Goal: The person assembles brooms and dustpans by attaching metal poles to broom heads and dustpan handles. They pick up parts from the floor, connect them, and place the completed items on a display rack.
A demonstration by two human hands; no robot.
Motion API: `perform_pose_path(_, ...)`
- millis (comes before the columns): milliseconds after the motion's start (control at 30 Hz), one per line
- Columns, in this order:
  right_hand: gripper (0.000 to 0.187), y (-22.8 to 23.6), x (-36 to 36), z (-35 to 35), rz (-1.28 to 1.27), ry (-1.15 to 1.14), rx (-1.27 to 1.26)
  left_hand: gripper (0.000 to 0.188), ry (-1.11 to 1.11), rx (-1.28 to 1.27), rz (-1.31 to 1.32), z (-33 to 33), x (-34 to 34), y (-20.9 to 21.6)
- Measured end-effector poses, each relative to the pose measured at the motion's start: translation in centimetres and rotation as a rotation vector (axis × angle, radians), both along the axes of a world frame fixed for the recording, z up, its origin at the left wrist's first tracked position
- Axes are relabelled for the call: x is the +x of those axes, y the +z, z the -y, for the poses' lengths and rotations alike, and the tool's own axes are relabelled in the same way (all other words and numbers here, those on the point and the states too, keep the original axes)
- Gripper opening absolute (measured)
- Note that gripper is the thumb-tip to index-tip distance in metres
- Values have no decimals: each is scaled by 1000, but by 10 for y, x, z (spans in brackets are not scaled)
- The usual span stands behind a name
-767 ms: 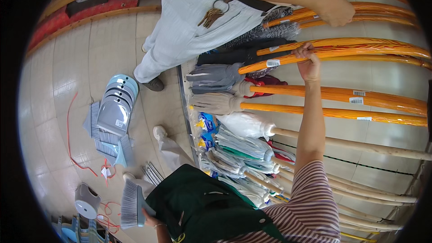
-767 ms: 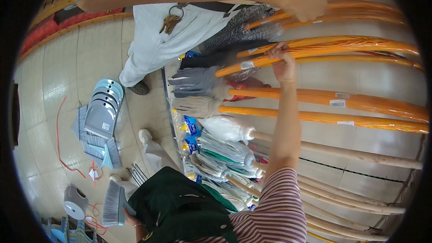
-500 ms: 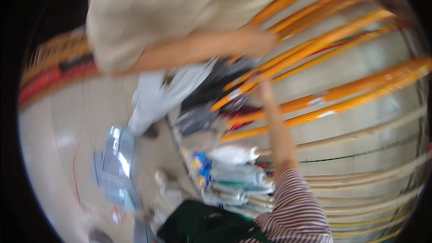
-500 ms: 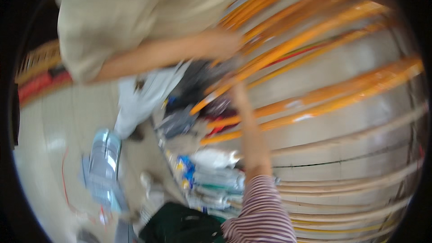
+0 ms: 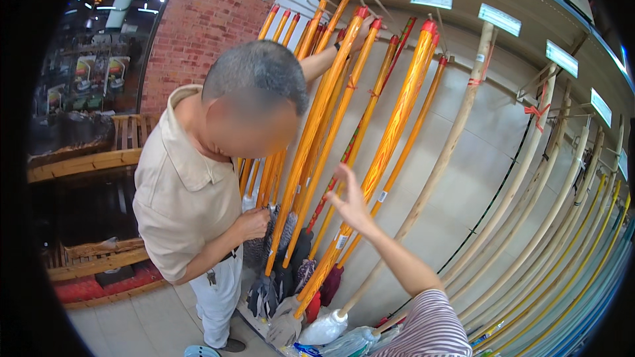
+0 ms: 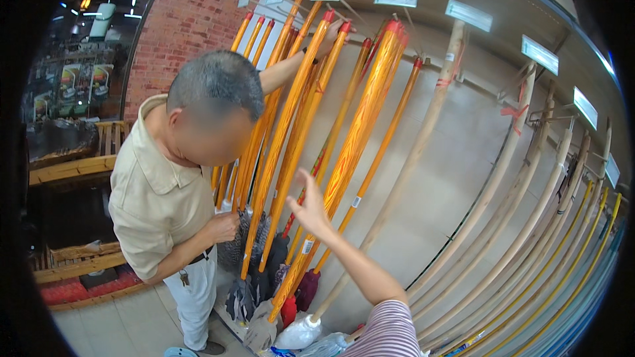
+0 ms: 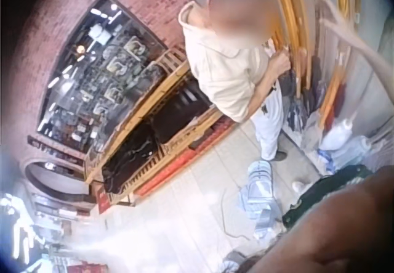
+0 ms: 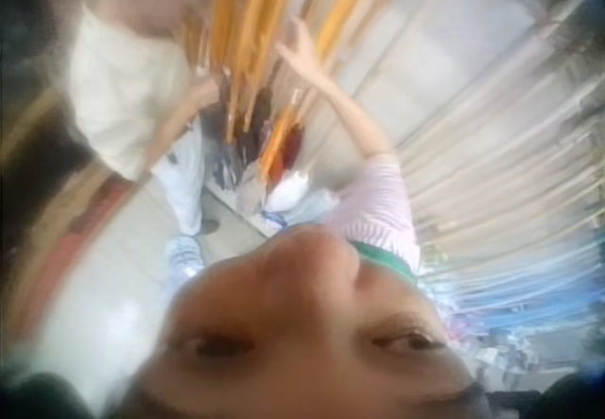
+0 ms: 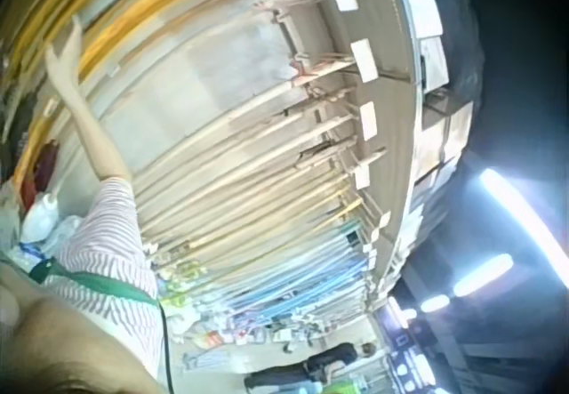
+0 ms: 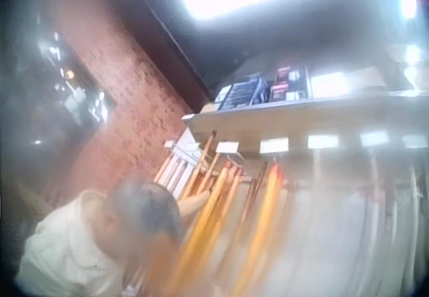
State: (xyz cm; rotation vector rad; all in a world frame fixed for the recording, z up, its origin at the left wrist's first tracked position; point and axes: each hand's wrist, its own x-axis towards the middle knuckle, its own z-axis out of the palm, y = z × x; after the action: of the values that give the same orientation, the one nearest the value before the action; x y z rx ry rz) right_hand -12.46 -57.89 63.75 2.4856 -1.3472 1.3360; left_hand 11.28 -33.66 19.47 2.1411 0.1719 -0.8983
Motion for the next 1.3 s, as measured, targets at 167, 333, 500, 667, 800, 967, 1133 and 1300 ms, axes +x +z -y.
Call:
perform_pose_path(167, 61, 134, -29, -26, -213, -211, -693, 68, -9, -10, -24, 22, -10, 23)
perform_pose_path(333, 66, 229, -51, -17, -269, -475, -909, 68, 20, -3, -40, 24, -14, 29)
perform_pose_path(500, 70, 275, -51, 0, -191, -589, -850, 68, 74, 9, -52, 13, -12, 26)
perform_pose_path(667, 71, 285, -47, 0, -121, -629, -751, 69, 98, 20, -59, 10, -10, 24)
perform_pose_path(800, 68, 265, -50, 2, -191, -645, -864, 69, 117, 27, -59, 8, -9, 18)
perform_pose_path(967, 59, 228, -65, 12, -401, -619, -953, 69, 174, 59, -64, -15, -4, 11)
perform_pose_path(1133, 53, 219, -42, 25, -505, -568, -984, 69, 262, 89, -40, -53, 1, -15)
perform_pose_path(1300, 53, 153, -27, 70, -1085, -544, -687, 69, 340, 98, -14, -111, 0, -54)
